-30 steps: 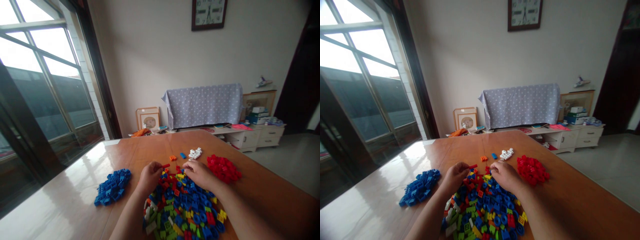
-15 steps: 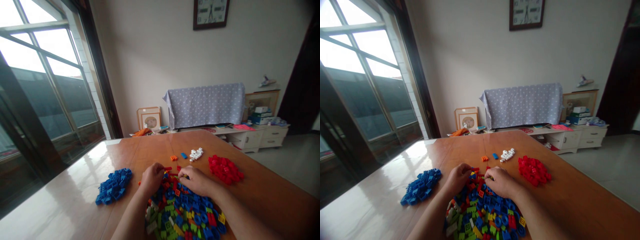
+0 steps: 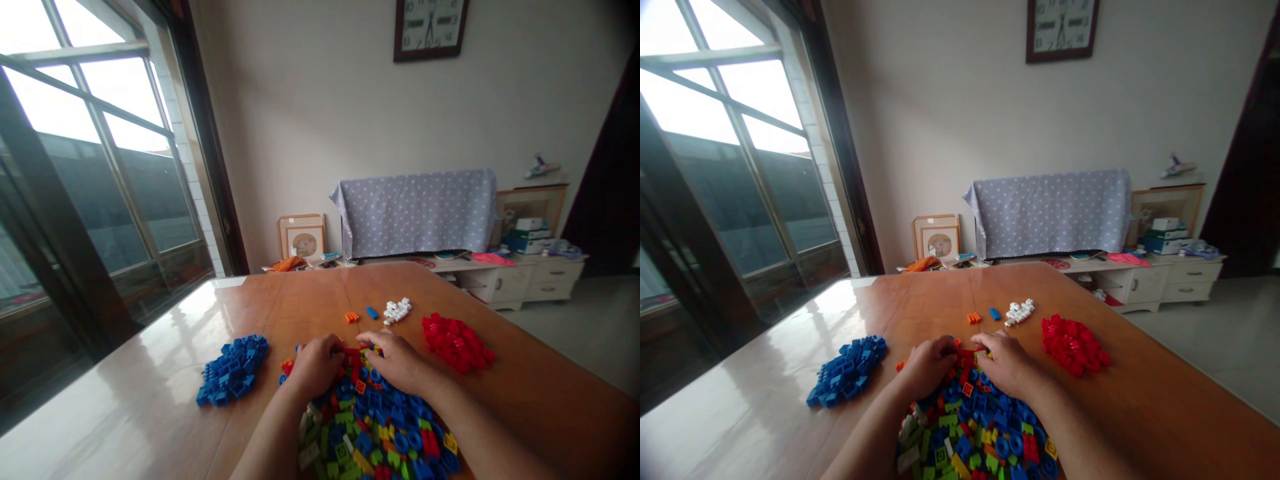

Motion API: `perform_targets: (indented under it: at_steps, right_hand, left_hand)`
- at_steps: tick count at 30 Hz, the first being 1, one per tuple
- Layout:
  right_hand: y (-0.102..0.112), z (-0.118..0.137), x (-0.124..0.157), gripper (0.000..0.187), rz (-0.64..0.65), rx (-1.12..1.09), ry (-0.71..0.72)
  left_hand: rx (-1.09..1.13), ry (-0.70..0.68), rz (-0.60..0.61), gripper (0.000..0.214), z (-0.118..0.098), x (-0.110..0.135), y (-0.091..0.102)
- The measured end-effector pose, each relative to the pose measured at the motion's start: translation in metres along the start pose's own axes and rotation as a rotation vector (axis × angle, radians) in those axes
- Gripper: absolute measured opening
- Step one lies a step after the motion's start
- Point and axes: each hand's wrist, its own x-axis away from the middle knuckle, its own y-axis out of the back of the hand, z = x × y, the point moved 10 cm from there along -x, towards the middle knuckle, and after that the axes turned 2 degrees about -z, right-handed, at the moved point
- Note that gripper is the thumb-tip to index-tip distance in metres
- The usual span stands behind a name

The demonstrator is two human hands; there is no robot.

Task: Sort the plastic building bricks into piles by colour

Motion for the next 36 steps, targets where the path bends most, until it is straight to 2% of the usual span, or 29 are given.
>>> perform_targets:
  at_steps: [5, 8, 13, 19, 25, 32, 36]
  right_hand:
    - [-0.006, 0.015, 0.004, 0.040, 0.067, 0.004, 0.046]
    - [-0.007, 0.020, 0.004, 0.030, 0.085, 0.000, 0.064]
    - [-0.003, 0.016, 0.004, 0.015, 0.039, -0.012, 0.029]
    - [-0.006, 0.015, 0.004, 0.026, 0.064, -0.052, 0.015]
    - [-0.007, 0.020, 0.003, 0.026, 0.061, -0.021, 0.079]
    - [0.009, 0.027, 0.001, 0.014, -0.036, -0.066, 0.088]
    - [0.014, 0.029, 0.002, 0.008, -0.066, -0.210, 0.074]
  left_hand:
    - [0.024, -0.057, 0.042, 0.013, -0.006, 0.001, -0.005]
    - [0.078, -0.070, 0.066, 0.018, -0.008, 0.000, -0.008]
    - [0.124, -0.033, 0.117, 0.028, -0.008, 0.001, -0.008]
    - [0.183, -0.060, 0.182, 0.029, -0.021, 0.007, -0.003]
    - [0.210, -0.091, 0.154, 0.026, -0.025, 0.006, -0.001]
    - [0.412, -0.133, 0.044, 0.023, -0.029, 0.003, 0.011]
    - [0.679, -0.116, 0.115, 0.017, -0.032, 0.003, 0.004]
